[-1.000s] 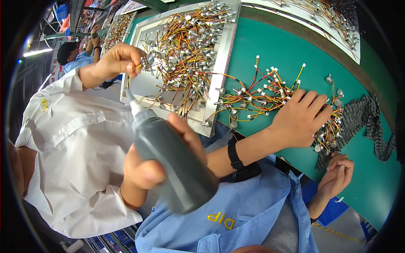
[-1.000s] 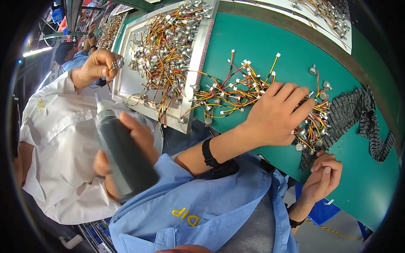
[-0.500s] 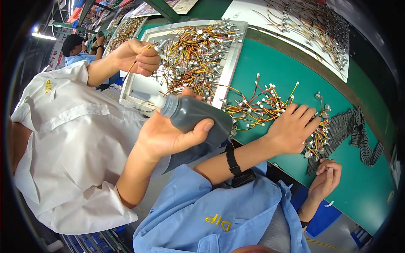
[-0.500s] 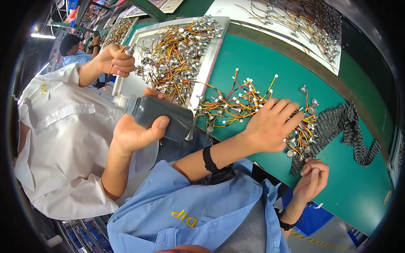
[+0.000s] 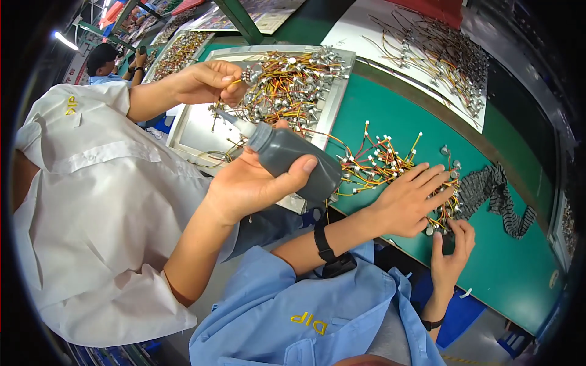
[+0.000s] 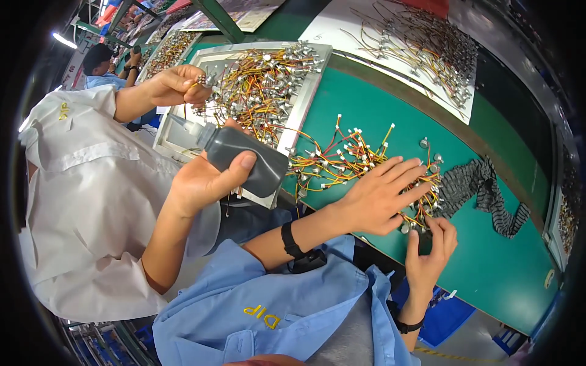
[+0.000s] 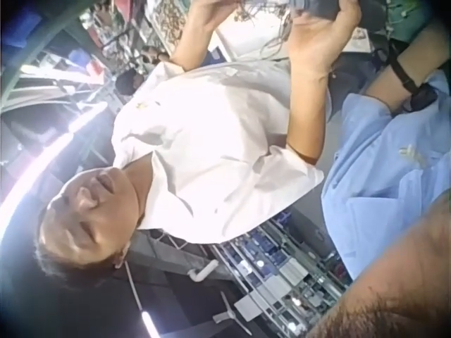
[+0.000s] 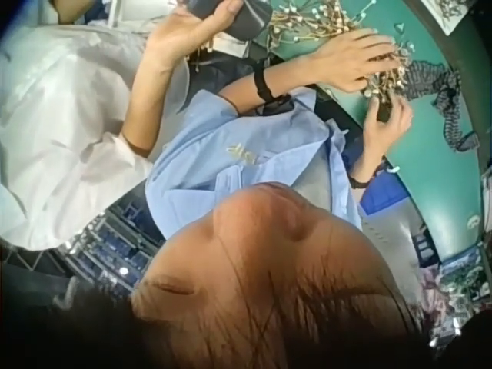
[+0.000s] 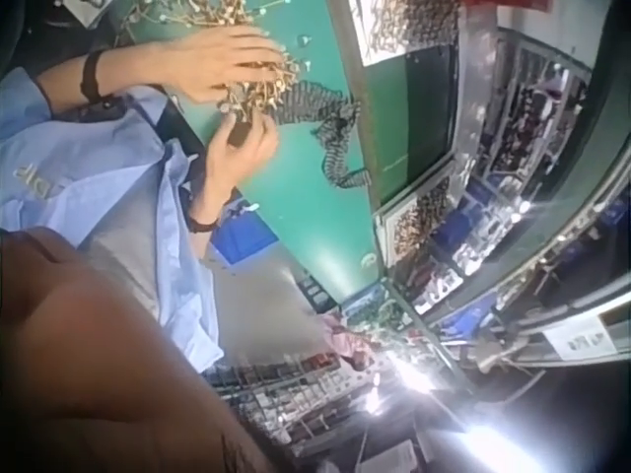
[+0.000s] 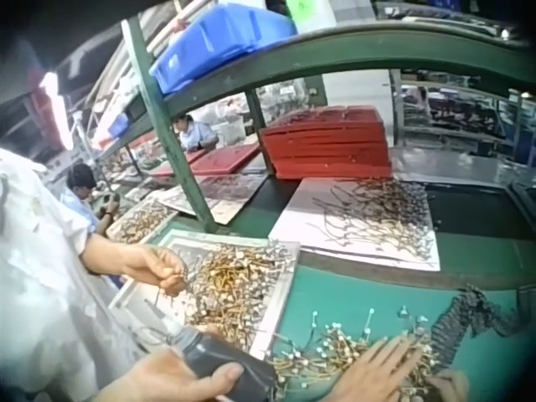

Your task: The person peels a strip of tape from the table and wraps it around their fingers before picking up a wire and a potentiometer. They apply glue from a bottle to the potentiometer terminals and join the wire to them by hand.

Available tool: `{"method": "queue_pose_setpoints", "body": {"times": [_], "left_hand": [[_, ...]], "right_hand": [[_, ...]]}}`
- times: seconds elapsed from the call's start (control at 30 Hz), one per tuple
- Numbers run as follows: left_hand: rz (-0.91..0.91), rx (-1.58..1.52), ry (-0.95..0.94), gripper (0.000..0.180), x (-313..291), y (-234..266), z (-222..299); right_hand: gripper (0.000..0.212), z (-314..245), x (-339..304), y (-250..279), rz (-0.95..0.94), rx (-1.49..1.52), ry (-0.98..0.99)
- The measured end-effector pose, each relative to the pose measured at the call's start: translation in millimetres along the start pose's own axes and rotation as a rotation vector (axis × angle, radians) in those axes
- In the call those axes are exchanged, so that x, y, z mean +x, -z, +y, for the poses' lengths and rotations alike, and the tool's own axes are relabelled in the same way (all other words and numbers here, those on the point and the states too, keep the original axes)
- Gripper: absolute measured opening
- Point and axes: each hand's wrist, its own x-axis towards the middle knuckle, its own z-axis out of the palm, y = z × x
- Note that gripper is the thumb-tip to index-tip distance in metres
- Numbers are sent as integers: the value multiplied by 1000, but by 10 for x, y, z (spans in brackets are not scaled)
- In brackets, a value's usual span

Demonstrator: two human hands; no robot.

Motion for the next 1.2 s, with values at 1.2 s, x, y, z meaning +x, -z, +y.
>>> {"method": "queue_pose_setpoints", "body": {"times": [1.2], "left_hand": [[34,-577,86,23,-38,67,343]], "right_hand": [[35,467,1,719,189,362,308]]}}
